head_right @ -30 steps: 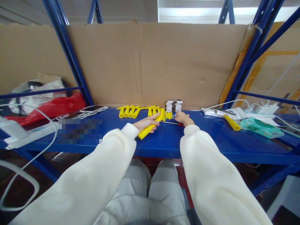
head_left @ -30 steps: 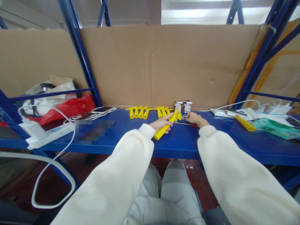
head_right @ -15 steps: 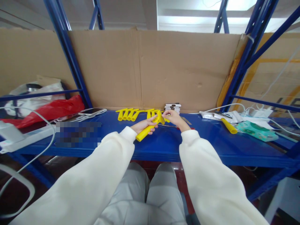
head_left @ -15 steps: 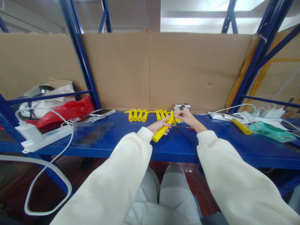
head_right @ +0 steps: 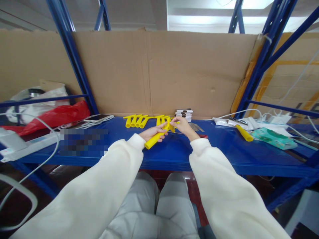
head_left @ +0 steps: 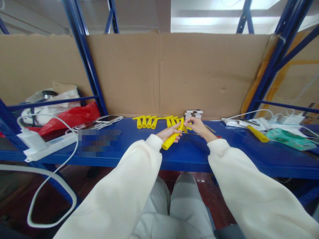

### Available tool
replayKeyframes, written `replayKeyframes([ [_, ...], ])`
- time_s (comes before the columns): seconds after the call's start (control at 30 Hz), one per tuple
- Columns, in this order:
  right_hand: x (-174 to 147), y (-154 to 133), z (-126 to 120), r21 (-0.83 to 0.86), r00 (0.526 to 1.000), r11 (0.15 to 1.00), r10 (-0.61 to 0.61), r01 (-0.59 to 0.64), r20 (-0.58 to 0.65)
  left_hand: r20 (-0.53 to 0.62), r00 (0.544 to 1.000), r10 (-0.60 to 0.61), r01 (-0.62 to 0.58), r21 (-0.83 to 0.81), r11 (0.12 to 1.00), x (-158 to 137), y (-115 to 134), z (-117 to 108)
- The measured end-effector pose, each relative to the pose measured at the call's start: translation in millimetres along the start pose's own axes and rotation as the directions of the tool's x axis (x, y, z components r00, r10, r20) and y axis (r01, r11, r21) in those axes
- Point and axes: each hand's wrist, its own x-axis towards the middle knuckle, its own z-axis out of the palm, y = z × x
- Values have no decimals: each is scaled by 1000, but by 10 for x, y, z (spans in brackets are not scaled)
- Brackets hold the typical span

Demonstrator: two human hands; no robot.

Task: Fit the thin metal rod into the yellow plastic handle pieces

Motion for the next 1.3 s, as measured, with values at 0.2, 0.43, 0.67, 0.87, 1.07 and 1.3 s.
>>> replayKeyframes([
  [0.2, -21, -11, 10, 31, 1000, 999, 15, -15, -3, 9, 1000, 1, -1, 13, 1000, -8, 15, 0],
  [0.43, -19, 17, 37, 65, 1000, 998, 14, -15, 22, -4, 1000, -5, 5, -6, 1000, -29, 21, 25],
  [0.67, -12, 76, 50, 74, 999, 997, 39, -38, -15, 9, 1000, -15, 15, 4, 1000, -31, 25, 10],
  [0.87, -18, 111, 8, 108, 997, 991, 77, -80, 31, 65, 998, 11, -10, -4, 1000, -51, 22, -29],
  [1.07, -16, 105, 6, 59, 995, 994, 94, -96, 29, 48, 999, 26, -25, -9, 1000, -66, 38, 10],
  [1.3, 11, 142, -173, -55, 994, 993, 105, -107, -44, -24, 999, 46, -47, -54, 997, -68, 54, 21],
])
